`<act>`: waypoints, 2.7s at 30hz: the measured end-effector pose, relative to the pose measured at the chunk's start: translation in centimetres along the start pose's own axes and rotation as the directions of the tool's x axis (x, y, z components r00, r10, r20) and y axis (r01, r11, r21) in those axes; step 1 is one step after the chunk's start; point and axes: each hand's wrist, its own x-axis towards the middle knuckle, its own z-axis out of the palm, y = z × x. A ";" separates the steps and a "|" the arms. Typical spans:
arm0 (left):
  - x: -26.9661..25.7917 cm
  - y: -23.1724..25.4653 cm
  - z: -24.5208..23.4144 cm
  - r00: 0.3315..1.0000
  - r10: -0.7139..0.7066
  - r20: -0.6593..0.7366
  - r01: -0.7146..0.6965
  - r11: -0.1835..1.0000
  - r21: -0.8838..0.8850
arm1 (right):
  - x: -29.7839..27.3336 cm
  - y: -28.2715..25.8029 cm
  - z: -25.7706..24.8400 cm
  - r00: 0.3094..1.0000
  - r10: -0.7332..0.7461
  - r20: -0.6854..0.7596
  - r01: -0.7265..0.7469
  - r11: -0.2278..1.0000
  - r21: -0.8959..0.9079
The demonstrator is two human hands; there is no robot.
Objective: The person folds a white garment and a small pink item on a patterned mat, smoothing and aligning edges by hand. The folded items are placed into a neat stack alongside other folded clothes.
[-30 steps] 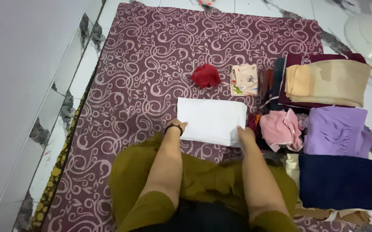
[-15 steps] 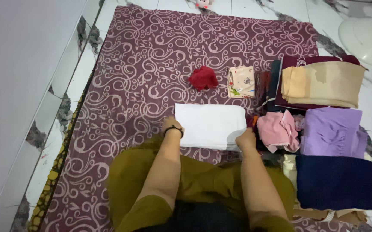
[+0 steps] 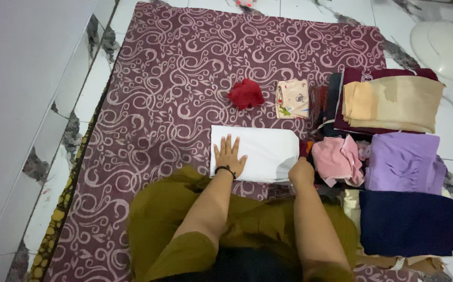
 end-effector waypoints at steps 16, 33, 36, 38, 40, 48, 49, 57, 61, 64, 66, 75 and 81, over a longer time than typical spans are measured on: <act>-0.2 1.3 -4.9 0.972 -0.012 0.234 0.013 1.000 0.001 | -3.0 -4.7 -0.9 0.926 -0.339 -0.165 0.282 0.914 -0.293; -1.0 2.4 -0.2 0.988 -0.118 -0.099 0.099 0.979 -0.181 | -1.2 -6.3 4.2 0.919 -0.393 0.038 0.390 0.889 -0.240; -1.2 1.9 -0.5 0.975 -0.189 -0.118 0.161 0.964 -0.214 | -1.0 -6.3 4.0 0.962 -0.263 0.075 0.274 0.933 -0.236; -1.3 1.7 -0.4 0.965 -0.216 -0.150 0.173 0.952 -0.253 | -0.9 -6.5 3.5 0.976 -0.213 0.052 0.220 0.956 -0.197; -1.3 1.6 0.0 0.964 -0.203 -0.175 0.157 0.957 -0.245 | -0.6 -6.9 2.9 0.982 -0.148 0.118 0.170 0.963 -0.208; -0.4 1.3 2.2 0.950 -0.174 -0.259 0.127 0.974 -0.186 | 0.5 -10.7 3.0 0.877 -0.477 0.059 0.478 0.852 -0.215; -0.7 1.3 2.5 0.950 -0.177 -0.258 0.123 0.969 -0.213 | 0.1 -11.1 3.6 0.830 -0.556 0.038 0.551 0.810 -0.198; -0.5 1.3 2.0 0.951 -0.181 -0.250 0.119 0.963 -0.244 | 0.9 -11.8 5.4 0.775 -0.632 -0.015 0.627 0.771 -0.115; -0.6 1.3 1.8 0.952 -0.164 -0.258 0.104 0.967 -0.233 | 2.9 -10.3 6.0 0.845 -0.528 -0.080 0.512 0.844 -0.161; -0.6 1.2 1.5 0.954 -0.151 -0.261 0.085 0.965 -0.246 | 4.1 -8.5 5.5 0.916 -0.380 -0.130 0.358 0.919 -0.164; -0.8 1.2 1.5 0.955 -0.143 -0.258 0.080 0.967 -0.243 | 4.3 -7.4 4.8 0.944 -0.299 -0.142 0.284 0.952 -0.115; -0.6 1.2 1.7 0.959 -0.160 -0.234 0.103 0.966 -0.239 | 0.3 -8.5 3.2 0.947 -0.270 -0.174 0.225 0.944 -0.241; -0.3 1.0 1.9 0.951 -0.146 -0.272 0.080 0.968 -0.239 | -1.2 -9.3 3.6 0.963 -0.260 -0.068 0.250 0.959 -0.134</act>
